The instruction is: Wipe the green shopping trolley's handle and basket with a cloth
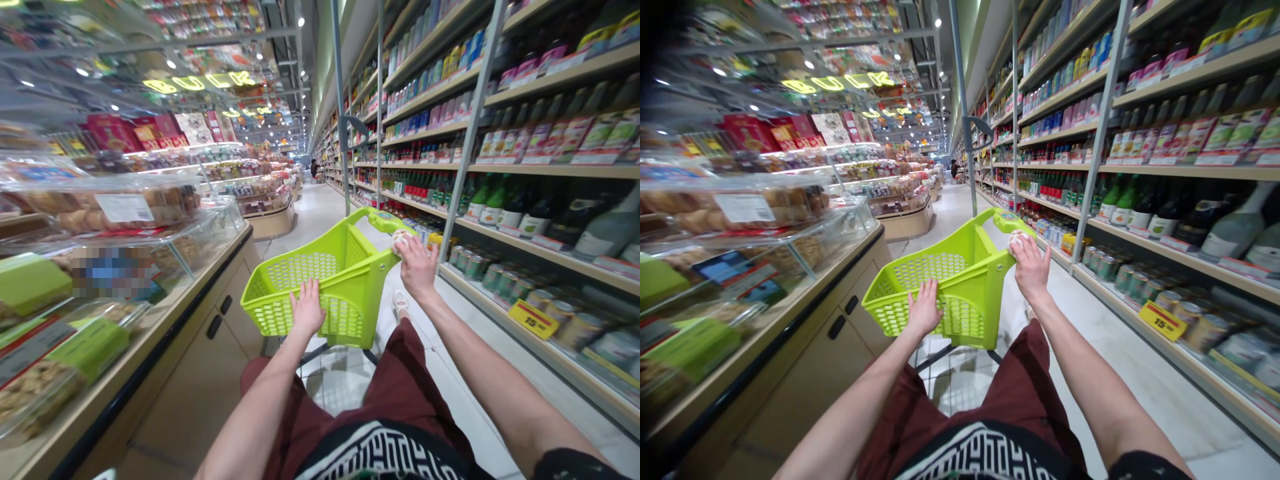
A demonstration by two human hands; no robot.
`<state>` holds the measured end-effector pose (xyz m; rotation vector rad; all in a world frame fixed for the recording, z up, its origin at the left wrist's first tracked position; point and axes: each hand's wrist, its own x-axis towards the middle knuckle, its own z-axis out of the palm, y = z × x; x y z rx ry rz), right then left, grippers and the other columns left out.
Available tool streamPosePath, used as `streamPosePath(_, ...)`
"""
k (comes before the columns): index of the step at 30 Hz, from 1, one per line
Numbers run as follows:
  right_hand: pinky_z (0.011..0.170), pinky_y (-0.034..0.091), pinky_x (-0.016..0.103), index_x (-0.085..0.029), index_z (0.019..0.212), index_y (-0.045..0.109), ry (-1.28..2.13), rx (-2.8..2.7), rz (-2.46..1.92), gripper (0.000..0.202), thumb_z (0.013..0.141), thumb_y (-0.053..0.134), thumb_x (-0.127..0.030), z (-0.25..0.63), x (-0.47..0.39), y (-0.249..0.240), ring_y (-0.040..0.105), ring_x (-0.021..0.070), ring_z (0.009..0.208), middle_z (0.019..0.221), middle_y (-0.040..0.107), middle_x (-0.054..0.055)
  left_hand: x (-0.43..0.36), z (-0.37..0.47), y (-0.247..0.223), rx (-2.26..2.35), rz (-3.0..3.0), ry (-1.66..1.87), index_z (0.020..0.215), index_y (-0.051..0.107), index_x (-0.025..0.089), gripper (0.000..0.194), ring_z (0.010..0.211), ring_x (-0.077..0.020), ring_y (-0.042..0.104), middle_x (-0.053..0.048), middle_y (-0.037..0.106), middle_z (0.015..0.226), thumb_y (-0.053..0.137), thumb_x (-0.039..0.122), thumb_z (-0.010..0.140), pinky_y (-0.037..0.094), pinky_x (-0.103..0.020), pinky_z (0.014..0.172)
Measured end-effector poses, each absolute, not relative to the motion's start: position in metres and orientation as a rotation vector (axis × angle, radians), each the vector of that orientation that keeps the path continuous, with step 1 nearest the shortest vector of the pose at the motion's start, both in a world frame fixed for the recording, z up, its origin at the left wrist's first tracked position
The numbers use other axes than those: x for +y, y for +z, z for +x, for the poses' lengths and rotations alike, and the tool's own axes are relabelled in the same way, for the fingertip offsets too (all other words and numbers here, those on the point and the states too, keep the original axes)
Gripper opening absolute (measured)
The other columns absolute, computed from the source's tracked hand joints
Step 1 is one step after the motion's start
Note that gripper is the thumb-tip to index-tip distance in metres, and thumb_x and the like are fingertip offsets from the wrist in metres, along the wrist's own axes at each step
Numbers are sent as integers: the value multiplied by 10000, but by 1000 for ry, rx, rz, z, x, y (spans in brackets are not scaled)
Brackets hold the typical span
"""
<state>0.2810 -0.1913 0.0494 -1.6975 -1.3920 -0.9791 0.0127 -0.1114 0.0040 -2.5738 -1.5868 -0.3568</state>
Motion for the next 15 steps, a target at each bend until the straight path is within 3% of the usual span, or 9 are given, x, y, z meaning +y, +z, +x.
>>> streamPosePath(12,1002,200,492,-237,1179,507,-572,-1871,-1723,434,809,351,-72,211,-189,-63,319,208,1243,1302,439,61,-92,9,7,-1761,-2517,-290,1366,139,183,772,1329,-264,85,-69,123,1456,498,314,695,177,-545,1027)
streamPosePath(15,997,218,484,-246,1169,515,-503,-1901,-1728,450,789,365,-56,207,-193,-67,353,202,1222,1277,468,60,-92,6,9,-1784,-2523,-272,1367,134,182,779,1329,-263,83,-75,115,1457,507,315,695,174,-546,1027)
